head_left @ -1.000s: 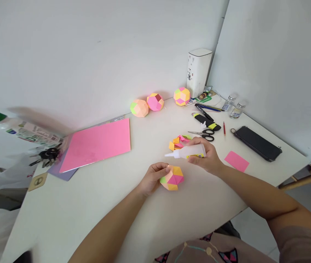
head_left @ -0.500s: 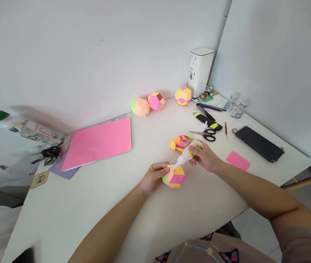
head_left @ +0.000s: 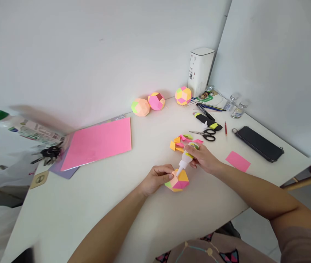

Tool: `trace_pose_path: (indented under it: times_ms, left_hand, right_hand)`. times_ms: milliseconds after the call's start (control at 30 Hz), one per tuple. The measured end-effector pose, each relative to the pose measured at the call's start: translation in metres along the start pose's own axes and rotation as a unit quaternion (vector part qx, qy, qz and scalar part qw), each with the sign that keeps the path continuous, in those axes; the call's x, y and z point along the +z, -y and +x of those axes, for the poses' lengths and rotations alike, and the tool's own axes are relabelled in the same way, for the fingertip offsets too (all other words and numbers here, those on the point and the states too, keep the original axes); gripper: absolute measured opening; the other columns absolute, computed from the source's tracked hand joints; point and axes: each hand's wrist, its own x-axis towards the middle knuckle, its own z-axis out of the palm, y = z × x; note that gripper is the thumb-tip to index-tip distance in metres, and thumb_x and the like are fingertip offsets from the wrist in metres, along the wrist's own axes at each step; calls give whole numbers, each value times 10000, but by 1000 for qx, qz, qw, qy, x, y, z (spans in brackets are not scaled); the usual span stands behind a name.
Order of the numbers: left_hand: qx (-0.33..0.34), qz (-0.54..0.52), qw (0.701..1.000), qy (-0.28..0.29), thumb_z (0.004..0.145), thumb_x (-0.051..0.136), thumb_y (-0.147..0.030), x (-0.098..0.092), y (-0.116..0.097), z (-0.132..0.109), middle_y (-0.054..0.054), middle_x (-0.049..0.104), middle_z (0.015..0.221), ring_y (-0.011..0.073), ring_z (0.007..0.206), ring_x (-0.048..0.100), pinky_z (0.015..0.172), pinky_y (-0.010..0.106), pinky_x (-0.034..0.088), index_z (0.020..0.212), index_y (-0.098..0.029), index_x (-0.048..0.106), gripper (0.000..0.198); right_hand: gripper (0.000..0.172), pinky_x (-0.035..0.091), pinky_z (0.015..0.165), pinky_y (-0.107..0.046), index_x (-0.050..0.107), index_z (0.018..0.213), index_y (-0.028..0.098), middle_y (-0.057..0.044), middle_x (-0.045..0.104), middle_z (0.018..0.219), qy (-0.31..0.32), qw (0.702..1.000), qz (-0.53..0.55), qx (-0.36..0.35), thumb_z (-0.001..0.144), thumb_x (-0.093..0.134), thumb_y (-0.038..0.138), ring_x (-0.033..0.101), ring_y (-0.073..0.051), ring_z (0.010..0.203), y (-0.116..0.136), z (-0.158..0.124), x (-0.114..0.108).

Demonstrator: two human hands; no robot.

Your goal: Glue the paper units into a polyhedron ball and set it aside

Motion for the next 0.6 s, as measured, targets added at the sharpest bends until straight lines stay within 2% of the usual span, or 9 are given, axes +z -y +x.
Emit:
trace_pose_path:
  times_ms: [333, 600]
  left_hand:
    - [-4, 8, 1000, 3, 712, 718, -298, 0, -1, -1, 35, 562, 748, 141, 685, 534, 627, 281, 413, 753, -184, 745, 125]
    - [-16, 9, 1000, 16, 747, 688, -296, 1, -4, -1, 13, 552, 705, 113, 650, 508, 619, 250, 391, 758, -158, 716, 141]
  right_hand:
    - [468, 323, 338, -204, 451, 561, 176, 53, 418, 443, -22, 1000, -2, -9, 725, 644, 569, 366, -57, 356, 1, 0, 1]
    - [473, 333, 334, -200, 457, 567, 172, 54, 437, 441, -30, 1000, -7, -8, 714, 647, 579, 374, -56, 346, 3, -1, 2]
